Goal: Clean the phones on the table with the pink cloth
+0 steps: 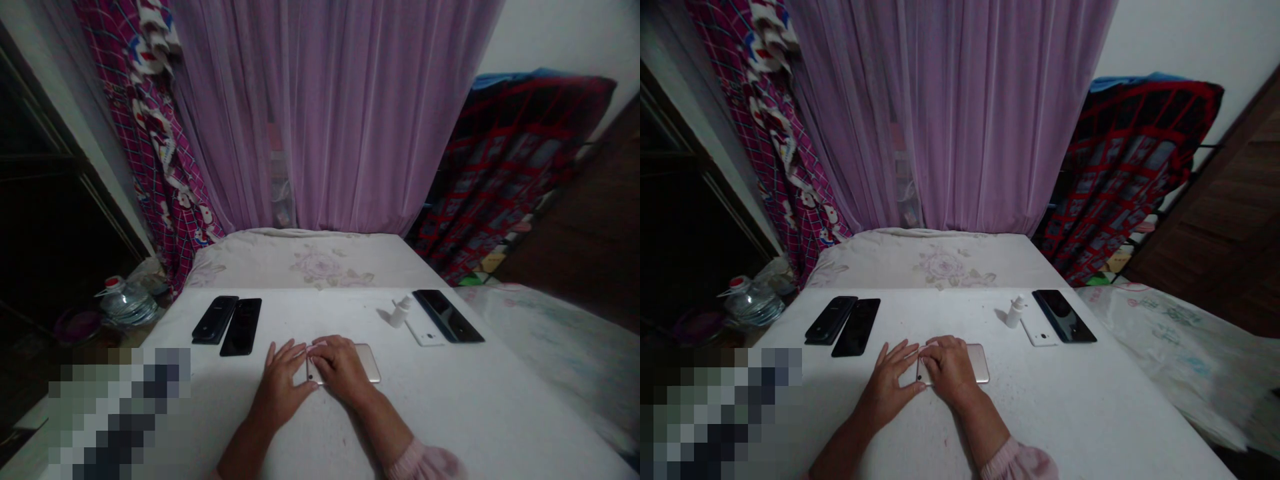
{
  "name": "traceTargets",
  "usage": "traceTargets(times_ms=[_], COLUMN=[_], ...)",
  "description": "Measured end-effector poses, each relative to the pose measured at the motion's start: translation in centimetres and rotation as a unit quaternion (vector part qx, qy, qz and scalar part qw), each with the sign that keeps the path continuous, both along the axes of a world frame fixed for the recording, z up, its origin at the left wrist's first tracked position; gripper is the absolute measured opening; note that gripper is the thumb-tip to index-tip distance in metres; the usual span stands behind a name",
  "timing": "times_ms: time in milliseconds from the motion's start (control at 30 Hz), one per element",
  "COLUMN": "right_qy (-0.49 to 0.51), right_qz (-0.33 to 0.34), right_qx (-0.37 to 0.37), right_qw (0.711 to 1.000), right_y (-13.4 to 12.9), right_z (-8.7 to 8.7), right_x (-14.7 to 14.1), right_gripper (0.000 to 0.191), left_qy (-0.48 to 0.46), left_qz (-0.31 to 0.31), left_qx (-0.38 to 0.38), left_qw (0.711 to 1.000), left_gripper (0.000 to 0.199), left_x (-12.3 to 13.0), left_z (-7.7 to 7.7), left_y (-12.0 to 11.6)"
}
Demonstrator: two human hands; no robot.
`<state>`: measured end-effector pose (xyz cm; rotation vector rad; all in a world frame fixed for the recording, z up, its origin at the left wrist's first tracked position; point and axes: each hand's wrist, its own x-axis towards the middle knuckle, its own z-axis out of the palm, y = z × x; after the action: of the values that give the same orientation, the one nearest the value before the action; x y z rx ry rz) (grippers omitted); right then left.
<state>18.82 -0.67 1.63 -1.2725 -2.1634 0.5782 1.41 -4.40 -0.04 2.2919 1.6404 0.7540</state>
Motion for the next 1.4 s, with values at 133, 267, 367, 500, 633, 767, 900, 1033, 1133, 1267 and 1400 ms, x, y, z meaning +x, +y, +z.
traceTargets(times_ms=[133, 267, 367, 500, 633, 767, 900, 1033, 1133, 1267, 1400], right_qy=[-0.057, -0.117, -0.141, -0.145, -0.104, -0.016, 0.030, -0.022, -0.063, -0.075, -0.023], right_qz=[-0.039, -0.075, -0.103, -0.123, -0.087, 0.014, 0.036, 0.009, -0.015, -0.039, -0.015], right_qx=[-0.028, -0.034, -0.033, -0.028, -0.032, -0.038, -0.035, -0.044, -0.038, -0.019, -0.019], right_qw=[0.997, 0.990, 0.984, 0.981, 0.990, 0.999, 0.998, 0.999, 0.997, 0.996, 0.999], right_y=[0.3, 0.6, 0.6, 0.5, 0.4, 0.8, 1.2, 1.5, 1.5, 1.4, 1.3], right_z=[1.0, 1.7, 1.8, 1.8, 1.4, 0.3, -0.3, 0.5, 1.1, 0.8, 0.2], right_x=[-0.8, -1.8, -2.6, -3.1, -2.2, -0.2, 0.7, 0.1, -0.5, -0.8, -0.6], right_gripper=[0.021, 0.022, 0.022, 0.023, 0.022, 0.021, 0.021, 0.024, 0.025, 0.025, 0.022], left_qy=[-0.022, -0.025, -0.020, -0.022, -0.024, -0.020, -0.002, 0.030, 0.058, 0.109, 0.148], left_qz=[0.008, 0.007, 0.009, 0.015, 0.017, 0.021, 0.014, 0.002, -0.005, -0.030, -0.040], left_qx=[-0.007, -0.015, -0.026, -0.030, -0.035, -0.028, -0.002, 0.017, 0.025, 0.010, -0.029], left_qw=[1.000, 1.000, 0.999, 0.999, 0.999, 0.999, 1.000, 0.999, 0.998, 0.994, 0.988], left_gripper=[0.053, 0.055, 0.055, 0.051, 0.051, 0.048, 0.046, 0.051, 0.054, 0.061, 0.068], left_x=[0.0, 0.0, 0.0, 0.0, 0.0, 0.0, -0.1, -0.3, -0.5, -0.6, -0.2], left_z=[0.2, 0.3, 0.4, 0.5, 0.7, 0.5, -0.1, -0.8, -1.2, -1.3, -0.5], left_y=[0.1, 0.0, 0.0, 0.0, -0.1, -0.1, -0.1, 0.0, 0.0, -0.1, -0.3])
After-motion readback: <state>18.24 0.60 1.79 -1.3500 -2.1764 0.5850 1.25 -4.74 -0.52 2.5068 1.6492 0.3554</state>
